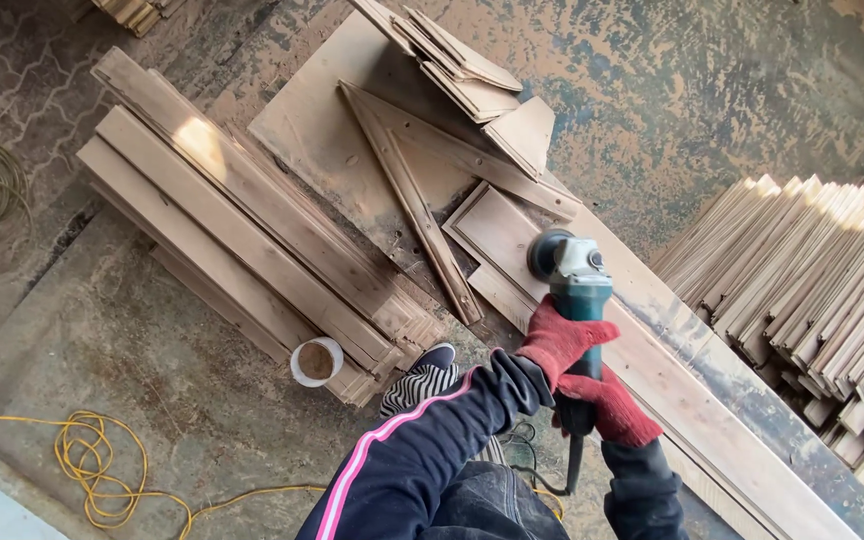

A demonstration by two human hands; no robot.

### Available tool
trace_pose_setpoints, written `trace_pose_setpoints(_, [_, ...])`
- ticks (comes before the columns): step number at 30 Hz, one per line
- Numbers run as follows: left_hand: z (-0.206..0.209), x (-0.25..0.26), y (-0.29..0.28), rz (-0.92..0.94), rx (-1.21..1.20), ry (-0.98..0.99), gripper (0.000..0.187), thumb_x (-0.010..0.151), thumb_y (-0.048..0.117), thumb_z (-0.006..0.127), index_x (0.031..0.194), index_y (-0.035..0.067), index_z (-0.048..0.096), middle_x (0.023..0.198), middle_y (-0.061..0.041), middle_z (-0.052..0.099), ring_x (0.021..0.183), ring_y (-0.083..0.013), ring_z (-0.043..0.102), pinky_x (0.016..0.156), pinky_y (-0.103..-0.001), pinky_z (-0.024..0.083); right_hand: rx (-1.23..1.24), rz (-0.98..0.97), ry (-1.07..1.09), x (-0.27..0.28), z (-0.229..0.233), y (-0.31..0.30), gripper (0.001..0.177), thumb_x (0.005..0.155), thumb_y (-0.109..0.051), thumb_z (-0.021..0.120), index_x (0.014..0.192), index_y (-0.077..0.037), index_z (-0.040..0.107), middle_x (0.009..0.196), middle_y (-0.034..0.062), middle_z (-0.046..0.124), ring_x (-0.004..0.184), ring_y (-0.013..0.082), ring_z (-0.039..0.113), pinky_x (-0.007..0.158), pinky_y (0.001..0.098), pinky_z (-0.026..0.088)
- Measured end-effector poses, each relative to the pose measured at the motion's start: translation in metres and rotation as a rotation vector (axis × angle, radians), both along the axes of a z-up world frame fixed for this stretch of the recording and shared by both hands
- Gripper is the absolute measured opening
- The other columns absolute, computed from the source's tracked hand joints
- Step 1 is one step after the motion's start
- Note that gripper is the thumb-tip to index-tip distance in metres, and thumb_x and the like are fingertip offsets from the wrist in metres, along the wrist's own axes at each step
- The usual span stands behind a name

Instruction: Sanding a wooden board using an angle grinder with a sanding attachment.

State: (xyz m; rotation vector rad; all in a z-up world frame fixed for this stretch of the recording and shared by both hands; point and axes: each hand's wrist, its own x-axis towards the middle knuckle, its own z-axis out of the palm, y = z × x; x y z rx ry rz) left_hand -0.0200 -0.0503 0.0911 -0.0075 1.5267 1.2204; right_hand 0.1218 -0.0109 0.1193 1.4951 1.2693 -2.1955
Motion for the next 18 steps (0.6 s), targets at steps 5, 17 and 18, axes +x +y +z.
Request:
trace_pose_setpoints(5, [0.007, -0.032, -0.007, 0.050, -0.065, -0.066, 0.082, 0.057, 0.036, 0.088, 0.129, 0.008, 0.061, 0.116, -0.014, 0.070, 0.105, -0.0296, 0.065, 0.091, -0.044, 0.057, 0.085, 0.031, -0.077, -0.043, 0.007, -0.009, 0.041, 0.067, -0.015, 0.081, 0.097, 0.011, 0.069, 0.066, 0.0296, 0.067, 0.050, 0.0434, 0.067, 0.043, 0.0499, 0.052])
trace_pose_setpoints(17, [-0.001, -0.063, -0.005, 0.223, -0.102, -0.221, 0.095, 0.056, 0.027, 0.099, 0.140, 0.009, 0.057, 0.136, -0.022, 0.062, 0.127, -0.0450, 0.059, 0.072, -0.066, 0.063, 0.137, 0.009, -0.046, -0.082, 0.016, -0.011, 0.038, 0.063, -0.013, 0.088, 0.090, 0.008, 0.069, 0.064, 0.0325, 0.066, 0.051, 0.0467, 0.070, 0.044, 0.0575, 0.059])
trace_pose_setpoints(18, [0.012, -0.050, -0.005, 0.182, -0.110, -0.256, 0.093, 0.055, 0.026, 0.098, 0.139, 0.009, 0.060, 0.134, -0.021, 0.064, 0.125, -0.0443, 0.060, 0.072, -0.066, 0.062, 0.134, -0.025, -0.104, -0.070, 0.024, -0.013, 0.038, 0.064, -0.012, 0.086, 0.090, 0.009, 0.069, 0.064, 0.0330, 0.066, 0.053, 0.0483, 0.070, 0.044, 0.0587, 0.058])
